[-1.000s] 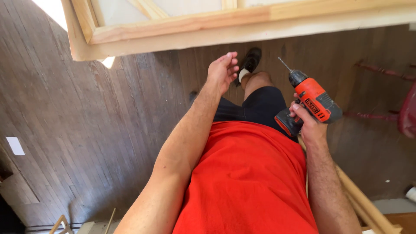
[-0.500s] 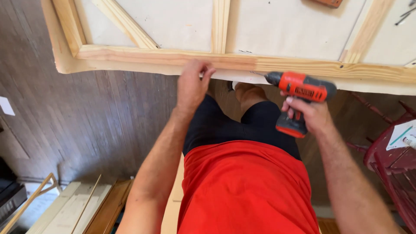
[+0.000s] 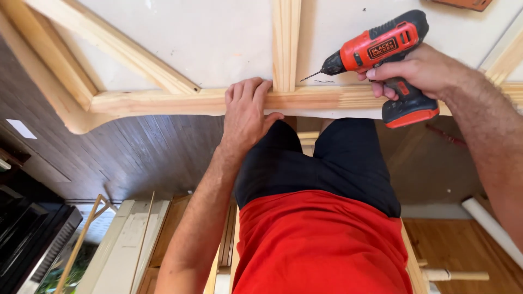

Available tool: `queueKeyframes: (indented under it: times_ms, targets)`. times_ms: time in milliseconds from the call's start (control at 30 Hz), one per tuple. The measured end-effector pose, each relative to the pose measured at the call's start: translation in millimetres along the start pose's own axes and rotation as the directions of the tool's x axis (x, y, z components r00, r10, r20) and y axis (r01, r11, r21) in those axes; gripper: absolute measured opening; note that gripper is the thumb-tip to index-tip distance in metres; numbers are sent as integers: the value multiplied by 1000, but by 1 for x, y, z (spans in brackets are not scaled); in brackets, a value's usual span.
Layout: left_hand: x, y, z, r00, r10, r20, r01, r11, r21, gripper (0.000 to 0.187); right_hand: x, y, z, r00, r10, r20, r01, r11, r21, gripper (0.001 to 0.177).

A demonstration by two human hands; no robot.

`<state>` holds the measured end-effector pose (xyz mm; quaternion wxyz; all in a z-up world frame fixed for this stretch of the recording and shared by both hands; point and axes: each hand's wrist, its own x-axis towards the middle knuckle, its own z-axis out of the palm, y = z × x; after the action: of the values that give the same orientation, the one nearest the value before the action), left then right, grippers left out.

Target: Assembling a wooden frame by driving screws with a power drill

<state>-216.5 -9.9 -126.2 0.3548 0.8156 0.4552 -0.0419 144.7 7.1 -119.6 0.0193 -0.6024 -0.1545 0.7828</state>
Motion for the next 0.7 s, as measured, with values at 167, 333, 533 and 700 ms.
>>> queueKeyframes:
  times_ms: [167, 333, 533, 700]
  targets:
    - [8, 0, 3, 1000, -25, -10, 25, 1000, -19, 62, 19, -5, -11, 995, 52, 90, -55, 998, 27, 26]
    - [9, -2, 6, 1000, -9, -6, 9, 999, -44, 61, 31, -3, -16, 985, 60, 160, -64, 998, 22, 24]
    - [9, -1, 14, 1000, -25, -16, 25, 1000, 6, 59, 27, -20, -14, 977, 134, 166, -125, 990, -65, 20]
    - [7, -1, 17, 999, -43, -11, 43, 999, 33, 59, 30, -28, -18, 976, 25, 217, 27, 973, -230, 12]
